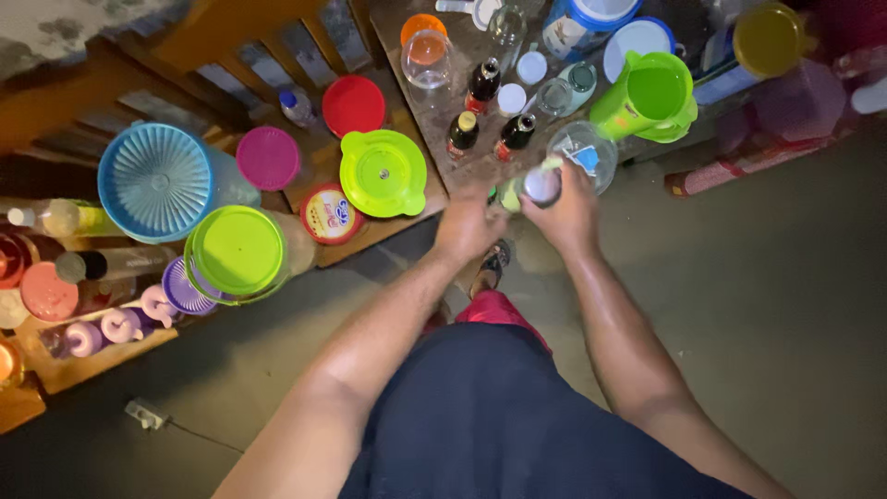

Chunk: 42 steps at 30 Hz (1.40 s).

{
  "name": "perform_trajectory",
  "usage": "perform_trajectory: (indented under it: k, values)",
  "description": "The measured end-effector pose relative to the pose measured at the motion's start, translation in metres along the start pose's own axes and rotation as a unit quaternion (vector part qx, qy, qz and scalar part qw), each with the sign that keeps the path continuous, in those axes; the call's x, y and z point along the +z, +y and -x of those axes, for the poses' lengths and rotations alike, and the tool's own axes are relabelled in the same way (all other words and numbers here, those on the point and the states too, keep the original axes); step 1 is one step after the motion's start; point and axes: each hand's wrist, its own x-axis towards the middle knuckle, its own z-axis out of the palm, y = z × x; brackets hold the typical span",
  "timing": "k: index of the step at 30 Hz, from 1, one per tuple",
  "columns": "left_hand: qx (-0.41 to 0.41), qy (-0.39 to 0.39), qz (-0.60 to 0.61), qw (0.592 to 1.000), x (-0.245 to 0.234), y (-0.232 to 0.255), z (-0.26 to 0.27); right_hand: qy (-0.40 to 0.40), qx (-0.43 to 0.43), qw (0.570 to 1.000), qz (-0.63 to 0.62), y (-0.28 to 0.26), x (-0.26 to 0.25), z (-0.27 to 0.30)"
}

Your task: The person opens and closes various plastic containers and bottles on a cluttered table, including a large blue container and several smaller jars. They remove lids, inspect contents, and reposition items while organizing the workspace.

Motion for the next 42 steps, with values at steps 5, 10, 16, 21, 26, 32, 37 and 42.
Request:
perform_trajectory:
  k: [5, 10, 16, 21, 26, 32, 37, 42]
  values:
    - [0.110, -0.002, 0.093, 0.990, 0.018, 0.029, 0.007, 0.024, 0.043, 0.999, -0.023, -0.040, -0.046, 0.024]
    - [0.117, -0.059, 0.114, 0.985, 0.031, 0.033, 0.012, -0.001, 0.044, 0.999, -0.019, -0.041, -0.068, 0.036]
    - [0.173, -0.114, 0.109, 0.972, 0.029, 0.036, 0.012, -0.109, -0.032, 0.990, -0.078, -0.032, -0.098, 0.045]
    - [0.131, -0.143, 0.107, 0.975, 0.027, 0.043, 0.011, -0.100, -0.117, 0.988, -0.025, -0.038, -0.112, 0.036]
    - [0.147, -0.110, 0.117, 0.976, 0.034, 0.036, 0.007, -0.267, 0.123, 0.952, 0.078, -0.035, -0.101, 0.013]
    - [0.096, -0.105, 0.137, 0.980, 0.039, 0.042, -0.006, -0.280, -0.141, 0.950, 0.006, -0.014, -0.103, -0.013]
    - [0.063, -0.070, 0.104, 0.990, 0.042, 0.053, -0.020, -0.289, -0.149, 0.946, -0.018, 0.004, -0.105, -0.030]
    - [0.113, -0.022, 0.108, 0.987, 0.042, 0.043, -0.050, -0.272, -0.145, 0.949, -0.064, 0.018, -0.093, -0.059]
